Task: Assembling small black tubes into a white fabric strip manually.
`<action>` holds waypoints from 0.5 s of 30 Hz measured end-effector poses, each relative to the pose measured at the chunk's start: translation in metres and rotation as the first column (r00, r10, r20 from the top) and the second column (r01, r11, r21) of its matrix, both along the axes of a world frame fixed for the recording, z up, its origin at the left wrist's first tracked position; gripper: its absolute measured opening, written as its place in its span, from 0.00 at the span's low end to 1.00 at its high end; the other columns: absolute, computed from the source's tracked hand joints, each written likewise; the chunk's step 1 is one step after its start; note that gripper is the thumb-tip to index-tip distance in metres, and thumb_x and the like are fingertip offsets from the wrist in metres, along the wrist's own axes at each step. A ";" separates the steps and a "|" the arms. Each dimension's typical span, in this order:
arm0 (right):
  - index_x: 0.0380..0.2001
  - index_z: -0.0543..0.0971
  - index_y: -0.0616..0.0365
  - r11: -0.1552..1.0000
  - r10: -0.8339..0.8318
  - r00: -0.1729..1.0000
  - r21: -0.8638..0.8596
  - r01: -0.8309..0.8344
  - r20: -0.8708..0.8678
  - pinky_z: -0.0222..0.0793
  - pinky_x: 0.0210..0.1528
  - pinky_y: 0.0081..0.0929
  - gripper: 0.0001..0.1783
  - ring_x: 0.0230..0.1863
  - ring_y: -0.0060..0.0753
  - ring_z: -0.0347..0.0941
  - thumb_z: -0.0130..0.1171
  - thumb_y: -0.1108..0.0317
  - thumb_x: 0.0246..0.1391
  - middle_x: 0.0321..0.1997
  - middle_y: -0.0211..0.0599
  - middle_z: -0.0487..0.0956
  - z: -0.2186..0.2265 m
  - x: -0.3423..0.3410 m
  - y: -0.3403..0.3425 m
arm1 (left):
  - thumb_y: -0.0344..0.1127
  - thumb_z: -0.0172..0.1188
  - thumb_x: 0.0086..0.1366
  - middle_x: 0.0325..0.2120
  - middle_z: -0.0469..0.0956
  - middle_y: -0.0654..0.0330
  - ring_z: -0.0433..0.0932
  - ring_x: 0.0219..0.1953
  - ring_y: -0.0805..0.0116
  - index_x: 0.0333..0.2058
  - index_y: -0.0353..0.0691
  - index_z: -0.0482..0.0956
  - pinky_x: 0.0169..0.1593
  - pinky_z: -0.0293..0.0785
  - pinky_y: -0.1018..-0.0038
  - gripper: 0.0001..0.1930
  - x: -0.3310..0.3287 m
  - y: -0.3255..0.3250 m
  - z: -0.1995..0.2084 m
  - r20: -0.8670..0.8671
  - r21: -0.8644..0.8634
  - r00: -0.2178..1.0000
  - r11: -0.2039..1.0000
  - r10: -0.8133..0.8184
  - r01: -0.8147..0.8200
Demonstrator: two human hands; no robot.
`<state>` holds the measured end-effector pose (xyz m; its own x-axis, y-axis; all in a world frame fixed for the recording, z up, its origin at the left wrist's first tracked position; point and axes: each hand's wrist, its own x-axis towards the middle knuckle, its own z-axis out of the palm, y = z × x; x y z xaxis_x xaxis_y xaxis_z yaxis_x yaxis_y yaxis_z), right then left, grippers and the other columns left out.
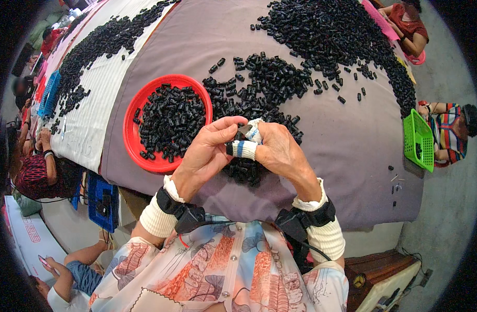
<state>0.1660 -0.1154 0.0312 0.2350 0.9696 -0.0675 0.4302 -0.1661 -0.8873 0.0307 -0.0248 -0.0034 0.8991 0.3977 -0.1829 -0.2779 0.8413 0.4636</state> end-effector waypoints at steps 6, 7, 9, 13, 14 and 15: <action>0.20 0.72 0.65 1.000 -0.005 0.999 -0.025 0.006 0.036 0.60 0.23 0.27 0.18 0.17 0.25 0.60 0.64 0.59 0.41 0.14 0.34 0.68 0.004 -0.003 -0.001 | 0.31 0.52 0.62 0.37 0.76 0.58 0.76 0.38 0.71 0.42 0.33 0.72 0.43 0.74 0.74 0.11 0.001 0.000 -0.001 -0.023 0.026 1.000 1.000 0.018 -0.017; 0.20 0.72 0.65 1.000 -0.005 0.999 -0.025 0.006 0.036 0.60 0.23 0.27 0.18 0.17 0.25 0.60 0.64 0.59 0.41 0.14 0.34 0.68 0.004 -0.002 -0.001 | 0.31 0.52 0.62 0.37 0.76 0.58 0.76 0.38 0.71 0.42 0.33 0.72 0.43 0.74 0.74 0.11 0.001 0.000 0.001 -0.011 0.015 1.000 1.000 0.017 -0.016; 0.20 0.73 0.65 1.000 -0.009 0.997 0.001 0.008 0.077 0.61 0.23 0.27 0.18 0.17 0.26 0.62 0.64 0.59 0.40 0.15 0.35 0.69 0.004 -0.001 -0.003 | 0.31 0.52 0.62 0.36 0.76 0.58 0.76 0.38 0.71 0.42 0.34 0.72 0.43 0.74 0.74 0.11 0.001 -0.001 0.005 0.002 0.005 1.000 1.000 0.015 -0.015; 0.20 0.73 0.64 1.000 -0.028 0.999 0.008 0.028 0.018 0.61 0.23 0.27 0.19 0.18 0.26 0.62 0.66 0.57 0.38 0.15 0.35 0.70 0.005 0.002 -0.003 | 0.29 0.52 0.62 0.36 0.75 0.58 0.75 0.38 0.72 0.42 0.32 0.73 0.45 0.73 0.75 0.10 0.000 -0.002 0.005 0.017 -0.021 1.000 1.000 -0.003 0.004; 0.20 0.73 0.64 1.000 -0.027 0.999 -0.004 0.027 0.047 0.61 0.23 0.27 0.20 0.18 0.25 0.63 0.66 0.56 0.37 0.15 0.34 0.70 0.009 0.001 -0.002 | 0.29 0.52 0.62 0.36 0.75 0.58 0.75 0.38 0.72 0.42 0.32 0.72 0.45 0.73 0.74 0.10 0.000 -0.002 0.005 0.012 -0.022 1.000 1.000 -0.005 0.005; 0.20 0.73 0.63 0.999 -0.026 0.997 -0.017 0.027 0.075 0.61 0.23 0.26 0.21 0.18 0.25 0.63 0.67 0.56 0.37 0.15 0.34 0.70 0.011 0.001 -0.002 | 0.29 0.52 0.62 0.36 0.75 0.58 0.75 0.38 0.72 0.42 0.32 0.72 0.45 0.73 0.74 0.10 0.000 -0.003 0.004 0.012 -0.022 1.000 1.000 -0.005 0.005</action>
